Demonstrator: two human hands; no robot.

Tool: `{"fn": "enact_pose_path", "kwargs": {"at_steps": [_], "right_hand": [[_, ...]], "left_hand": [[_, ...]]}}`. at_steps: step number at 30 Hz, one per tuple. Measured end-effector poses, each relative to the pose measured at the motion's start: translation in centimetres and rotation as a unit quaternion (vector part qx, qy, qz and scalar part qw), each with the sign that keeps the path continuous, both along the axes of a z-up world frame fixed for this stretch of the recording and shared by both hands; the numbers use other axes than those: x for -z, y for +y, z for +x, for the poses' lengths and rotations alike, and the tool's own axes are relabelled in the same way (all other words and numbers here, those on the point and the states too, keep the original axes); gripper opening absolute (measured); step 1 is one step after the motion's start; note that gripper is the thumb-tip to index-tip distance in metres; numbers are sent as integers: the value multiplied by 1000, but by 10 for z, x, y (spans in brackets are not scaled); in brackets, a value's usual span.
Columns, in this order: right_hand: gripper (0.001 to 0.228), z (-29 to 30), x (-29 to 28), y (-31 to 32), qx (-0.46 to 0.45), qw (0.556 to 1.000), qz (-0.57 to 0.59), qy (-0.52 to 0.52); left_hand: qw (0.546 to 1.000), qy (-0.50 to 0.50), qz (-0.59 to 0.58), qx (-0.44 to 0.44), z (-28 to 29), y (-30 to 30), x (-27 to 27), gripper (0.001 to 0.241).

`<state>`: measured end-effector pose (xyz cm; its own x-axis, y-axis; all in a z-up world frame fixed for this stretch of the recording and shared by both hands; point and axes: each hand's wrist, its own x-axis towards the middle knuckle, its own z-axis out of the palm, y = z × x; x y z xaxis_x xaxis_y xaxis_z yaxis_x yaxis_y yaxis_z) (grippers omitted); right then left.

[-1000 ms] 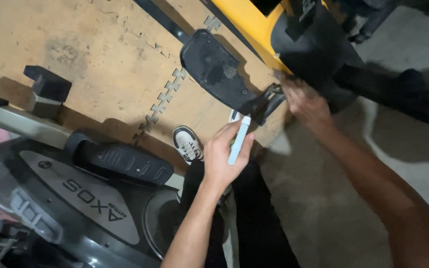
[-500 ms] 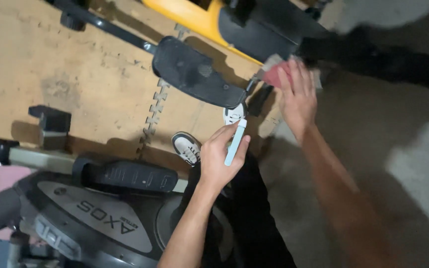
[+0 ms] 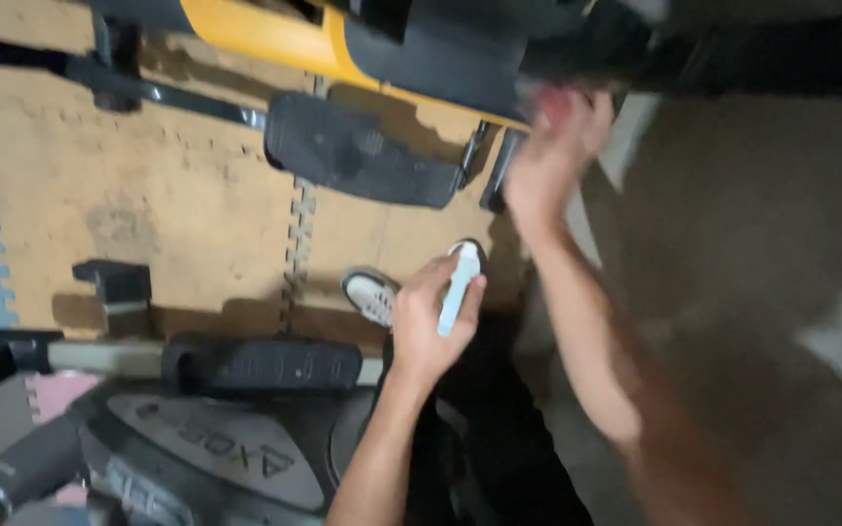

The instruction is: Wiping down an elliptical trainer using cleaning spray and a cloth.

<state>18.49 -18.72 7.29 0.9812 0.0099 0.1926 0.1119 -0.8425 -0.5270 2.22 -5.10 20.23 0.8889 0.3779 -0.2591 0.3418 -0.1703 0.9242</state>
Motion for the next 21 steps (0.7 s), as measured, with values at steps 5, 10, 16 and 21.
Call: {"fn": "enact_pose_path", "kwargs": {"at_steps": [5,10,16,21], "right_hand": [[31,6,-3,7,16,999,-38,1],[33,13,36,-73,-185,974,-77,-108],[37,47,61,-140,-190,981,14,-36],[59,90,157,-179,41,913,382,141]], "left_hand": [[998,52,-37,-27,0,-10,17,23],[992,58,-78,-80,8,-38,29,27],[994,66,-76,-51,28,-63,13,21],[999,-6,-25,-23,32,-82,15,21]]}}
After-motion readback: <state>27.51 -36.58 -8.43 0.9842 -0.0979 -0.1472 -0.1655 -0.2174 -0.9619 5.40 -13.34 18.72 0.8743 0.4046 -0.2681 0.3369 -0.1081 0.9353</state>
